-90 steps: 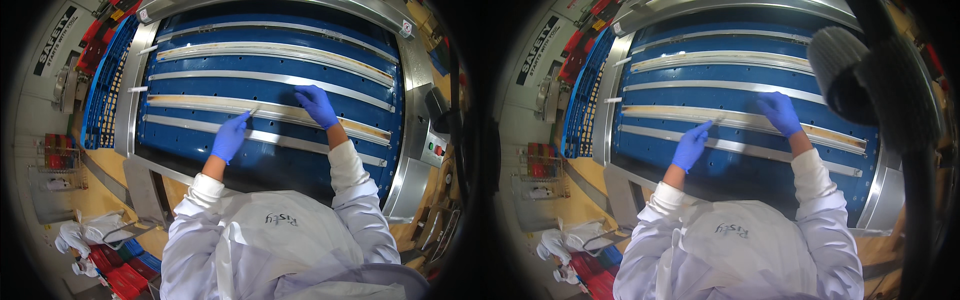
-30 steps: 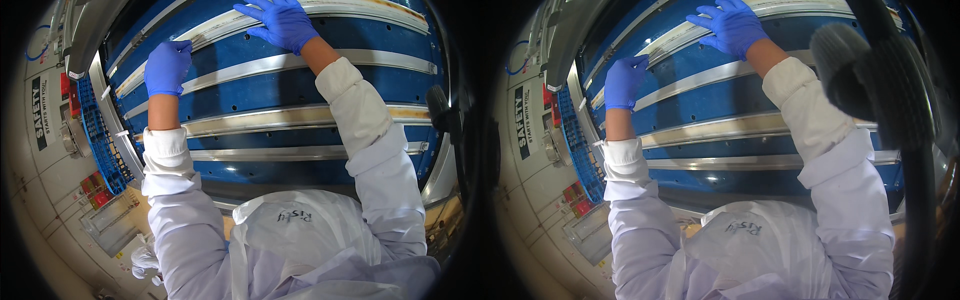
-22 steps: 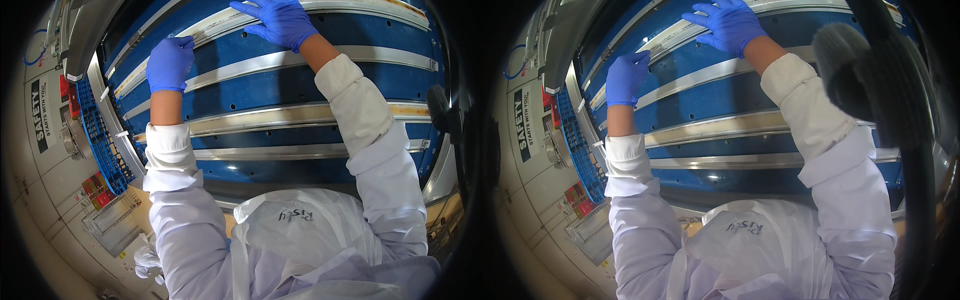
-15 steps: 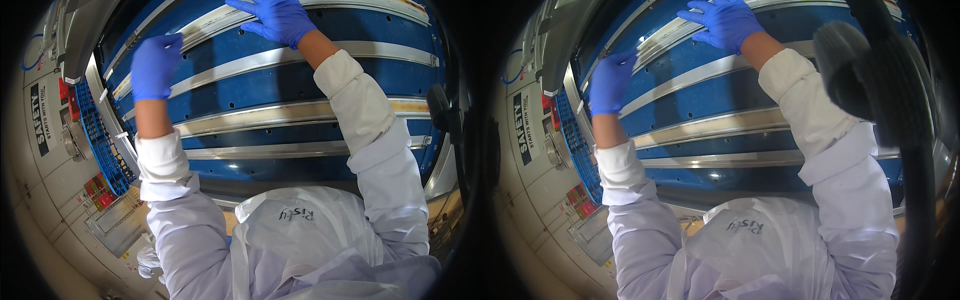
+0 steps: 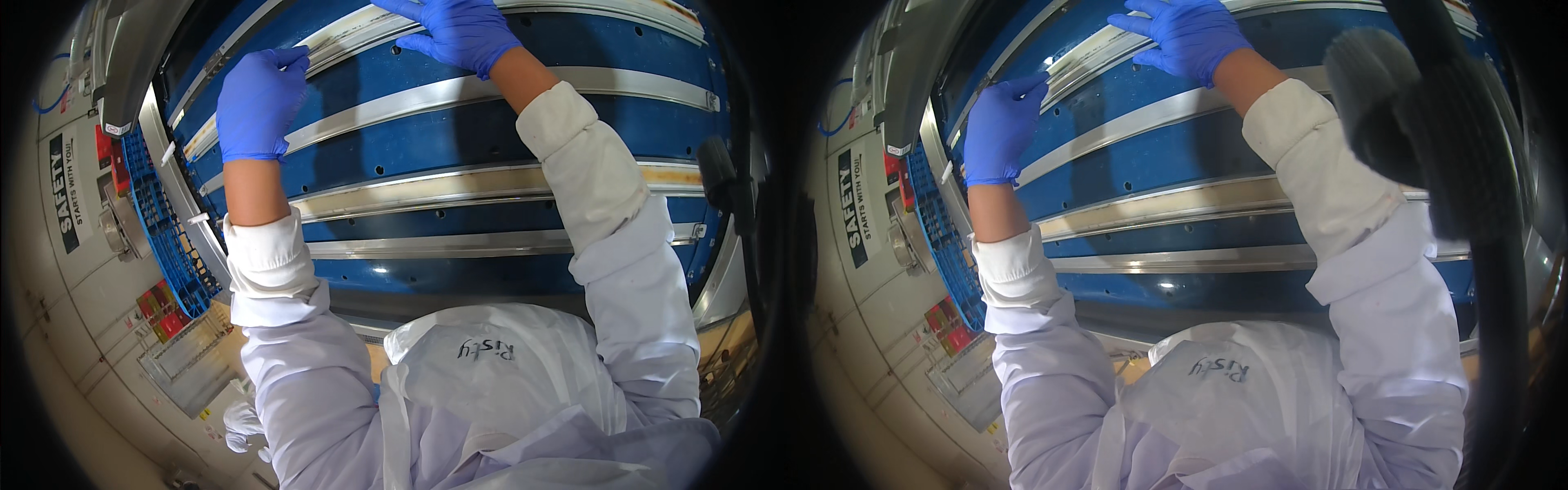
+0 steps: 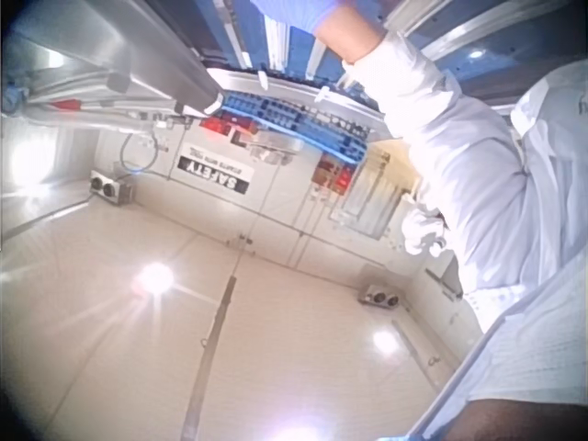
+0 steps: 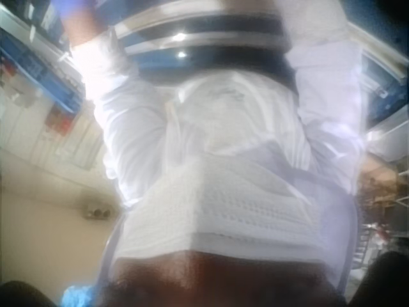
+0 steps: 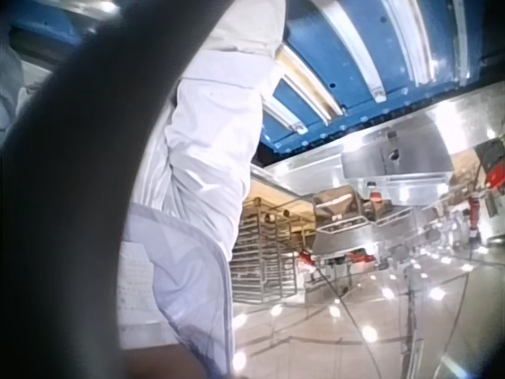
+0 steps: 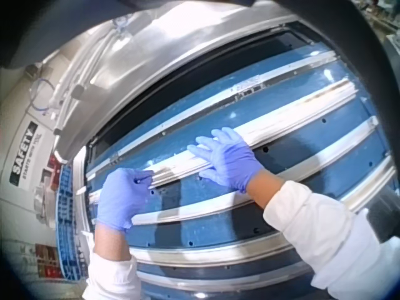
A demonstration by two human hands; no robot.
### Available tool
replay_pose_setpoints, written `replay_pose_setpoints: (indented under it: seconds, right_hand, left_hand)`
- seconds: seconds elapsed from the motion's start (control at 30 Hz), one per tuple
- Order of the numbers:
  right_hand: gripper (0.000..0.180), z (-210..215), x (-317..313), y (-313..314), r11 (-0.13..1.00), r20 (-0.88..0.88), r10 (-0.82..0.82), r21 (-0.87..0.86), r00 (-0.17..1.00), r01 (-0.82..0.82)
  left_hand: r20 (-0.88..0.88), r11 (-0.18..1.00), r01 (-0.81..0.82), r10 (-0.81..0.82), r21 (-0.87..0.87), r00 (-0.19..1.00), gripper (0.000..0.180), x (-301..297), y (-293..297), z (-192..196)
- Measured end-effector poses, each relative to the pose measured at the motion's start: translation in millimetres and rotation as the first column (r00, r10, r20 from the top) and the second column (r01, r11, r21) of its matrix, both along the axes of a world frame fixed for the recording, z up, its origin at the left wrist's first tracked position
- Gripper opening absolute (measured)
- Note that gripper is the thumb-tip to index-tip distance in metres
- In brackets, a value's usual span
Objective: The person places long metal strips onto a blue curved fixture, aligns them, and secures them using a handheld tool. The person repeatedly positions and fastens the strips in a systematic manner.
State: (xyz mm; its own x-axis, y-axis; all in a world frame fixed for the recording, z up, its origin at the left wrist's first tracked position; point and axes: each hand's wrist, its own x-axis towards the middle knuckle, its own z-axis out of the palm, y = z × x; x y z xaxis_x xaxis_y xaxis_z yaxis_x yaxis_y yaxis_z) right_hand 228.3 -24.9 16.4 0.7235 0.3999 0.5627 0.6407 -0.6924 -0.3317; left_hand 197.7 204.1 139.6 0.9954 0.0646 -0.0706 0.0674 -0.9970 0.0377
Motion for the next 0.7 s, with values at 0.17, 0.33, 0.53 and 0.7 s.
replay_pose_setpoints:
  seconds: [0.17,0.33,0.53,0.7]
  right_hand:
    - [0.059,4,-2,1,1.0,0.001,-0.001,-0.025,1.0,0.001]
    - [0.059,0,0,1,1.0,0.02,0.012,0.002,1.0,-0.012]
    - [0.06,-2,0,-1,1.0,0.016,0.004,-0.003,1.0,-0.004]
    - [0.061,2,-1,2,0.999,-0.005,-0.015,-0.048,1.0,0.014]
  left_hand:
    - [-0.034,0.999,-0.031,0.032,0.045,0.999,0.023,2,-12,-4]
    - [0.001,1.0,0.019,-0.019,-0.014,1.0,0.024,2,-11,-1]
    - [-0.021,0.999,-0.037,0.036,-0.026,0.999,0.023,1,-25,3]
    - [0.005,0.997,0.038,-0.038,0.062,0.999,0.023,2,-18,2]
